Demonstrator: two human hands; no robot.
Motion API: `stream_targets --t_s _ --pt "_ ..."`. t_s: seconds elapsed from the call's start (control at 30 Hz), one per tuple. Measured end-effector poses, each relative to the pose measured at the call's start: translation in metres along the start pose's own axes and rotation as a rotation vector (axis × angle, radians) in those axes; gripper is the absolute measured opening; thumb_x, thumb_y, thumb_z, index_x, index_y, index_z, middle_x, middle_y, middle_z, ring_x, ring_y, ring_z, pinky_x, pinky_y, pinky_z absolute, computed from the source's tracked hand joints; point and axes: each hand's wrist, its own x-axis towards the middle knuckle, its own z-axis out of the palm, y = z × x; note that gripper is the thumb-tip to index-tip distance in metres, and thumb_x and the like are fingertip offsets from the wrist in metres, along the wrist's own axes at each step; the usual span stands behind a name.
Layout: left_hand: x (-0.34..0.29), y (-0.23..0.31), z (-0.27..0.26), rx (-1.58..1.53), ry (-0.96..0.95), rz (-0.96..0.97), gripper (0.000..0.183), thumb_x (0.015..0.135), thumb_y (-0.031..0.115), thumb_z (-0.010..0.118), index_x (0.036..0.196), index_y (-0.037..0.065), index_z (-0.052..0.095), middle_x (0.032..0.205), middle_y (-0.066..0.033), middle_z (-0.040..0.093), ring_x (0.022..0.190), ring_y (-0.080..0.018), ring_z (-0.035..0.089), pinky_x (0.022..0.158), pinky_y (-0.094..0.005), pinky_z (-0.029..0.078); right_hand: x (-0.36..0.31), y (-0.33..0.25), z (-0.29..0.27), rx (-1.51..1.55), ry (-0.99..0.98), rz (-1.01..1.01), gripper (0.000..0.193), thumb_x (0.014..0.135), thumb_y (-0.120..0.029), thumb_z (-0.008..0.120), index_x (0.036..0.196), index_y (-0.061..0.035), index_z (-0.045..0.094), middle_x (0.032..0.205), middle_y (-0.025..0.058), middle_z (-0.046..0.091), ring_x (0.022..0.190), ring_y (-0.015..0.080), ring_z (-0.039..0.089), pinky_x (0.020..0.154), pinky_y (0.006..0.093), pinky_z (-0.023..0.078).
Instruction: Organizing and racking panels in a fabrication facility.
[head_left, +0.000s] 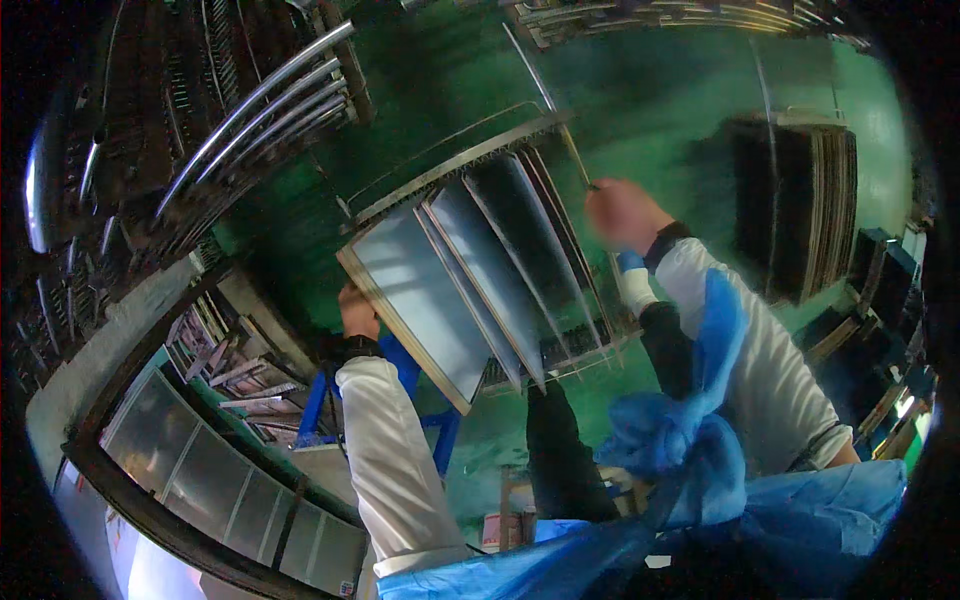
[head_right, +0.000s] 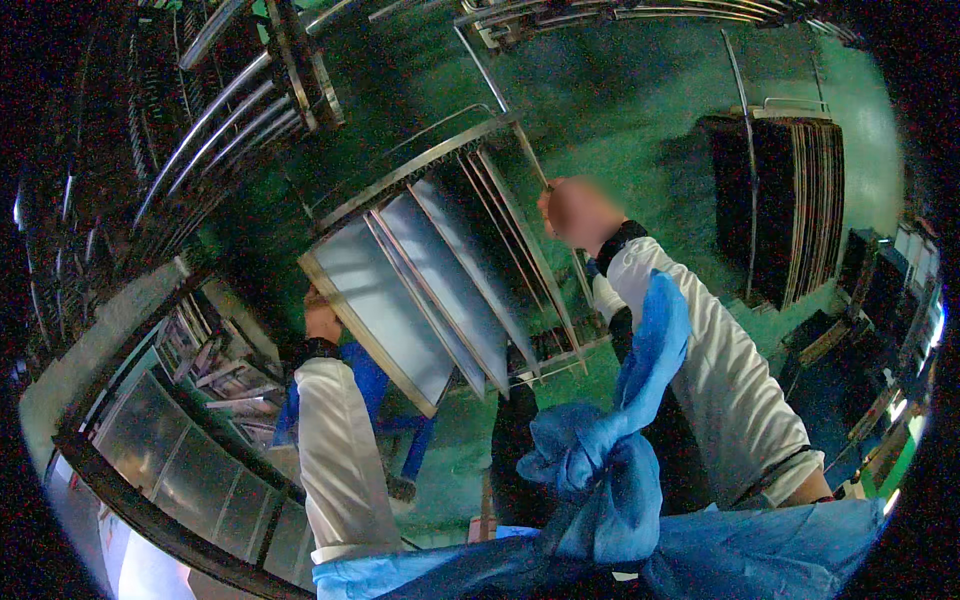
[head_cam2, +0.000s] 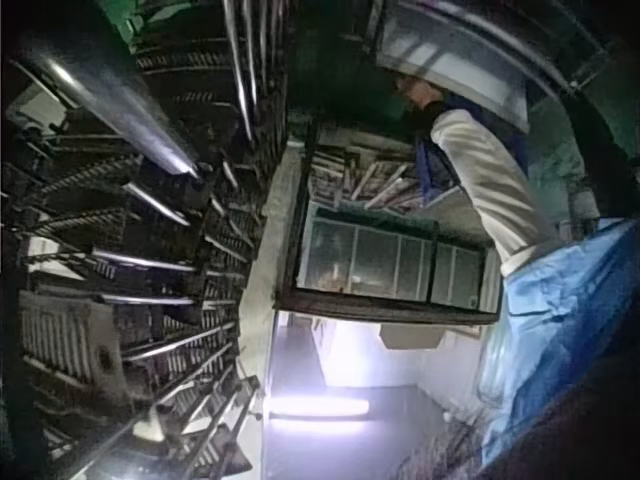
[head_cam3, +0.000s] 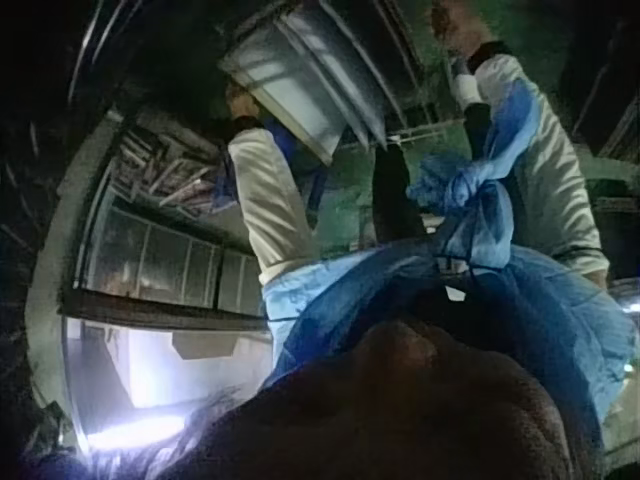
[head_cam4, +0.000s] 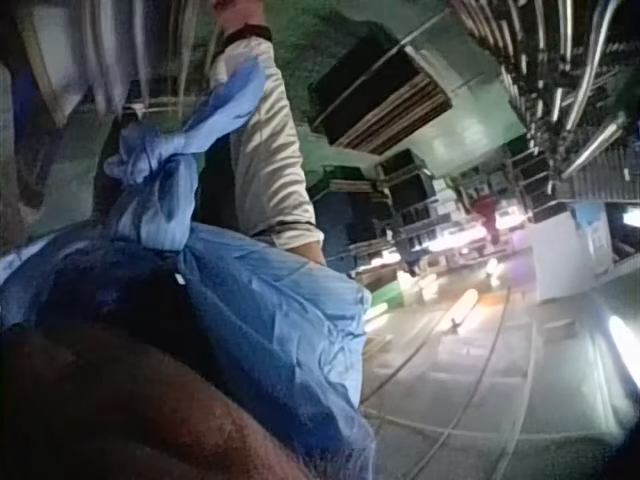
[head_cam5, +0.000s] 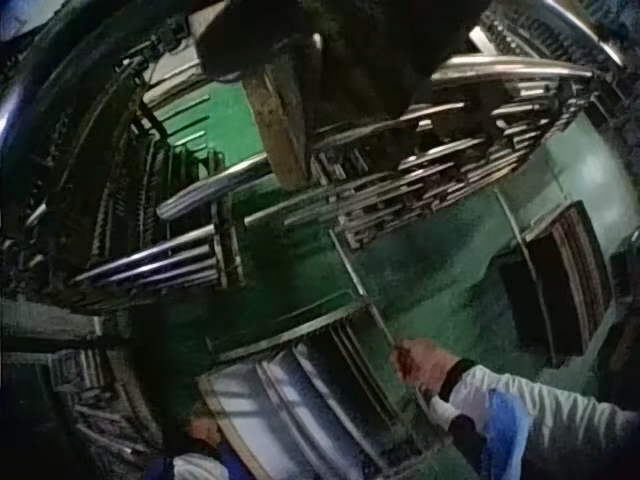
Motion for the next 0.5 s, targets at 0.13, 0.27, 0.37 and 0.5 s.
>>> stream_targets --t_s 0.13,0.27,0.37,0.5 --pt "-0.007 -0.002 0.006 -0.143 0.069 -0.090 0.028 0.093 0.009 0.053 0.120 0.006 0.057 0.108 -0.0055 0.066 0.098 -0.0232 0.063 0.081 -0.0382 0.054 0.002 0.004 -0.004 0.004 -0.155 -0.004 0.021 0.094 -0.027 0.051 0.084 -0.0097 0.057 0.068 0.0023 0.059 0.062 0.0160 0.054 0.055 0.0315 0.044" --pt "-0.013 -0.010 0.005 -0.141 0.196 -0.014 0.026 0.095 0.015 0.047 0.111 0.000 0.061 0.100 -0.0070 0.065 0.089 -0.0228 0.063 0.078 -0.0347 0.050 0.010 0.006 0.005 0.109 -0.015 0.060 0.020 0.093 -0.026 0.051 0.084 -0.0096 0.057 0.068 0.0029 0.058 0.061 0.0170 0.053 0.056 0.0304 0.042" --pt "-0.012 -0.001 0.038 -0.251 0.291 -0.095 0.028 0.096 0.019 0.046 0.111 0.000 0.061 0.102 -0.0071 0.064 0.093 -0.0225 0.062 0.083 -0.0343 0.049 0.008 0.001 -0.003 0.094 0.028 -0.006 0.020 0.093 -0.026 0.050 0.084 -0.0091 0.057 0.068 0.0026 0.057 0.060 0.0167 0.051 0.056 0.0298 0.040" --pt "0.003 -0.028 0.007 -0.439 0.208 -0.029 0.029 0.096 0.025 0.047 0.108 0.003 0.062 0.100 -0.0061 0.064 0.091 -0.0217 0.061 0.083 -0.0337 0.048 0.009 0.005 0.004 0.010 0.045 -0.034 0.020 0.092 -0.025 0.050 0.084 -0.0083 0.057 0.068 0.0021 0.055 0.059 0.0155 0.049 0.056 0.0302 0.039"
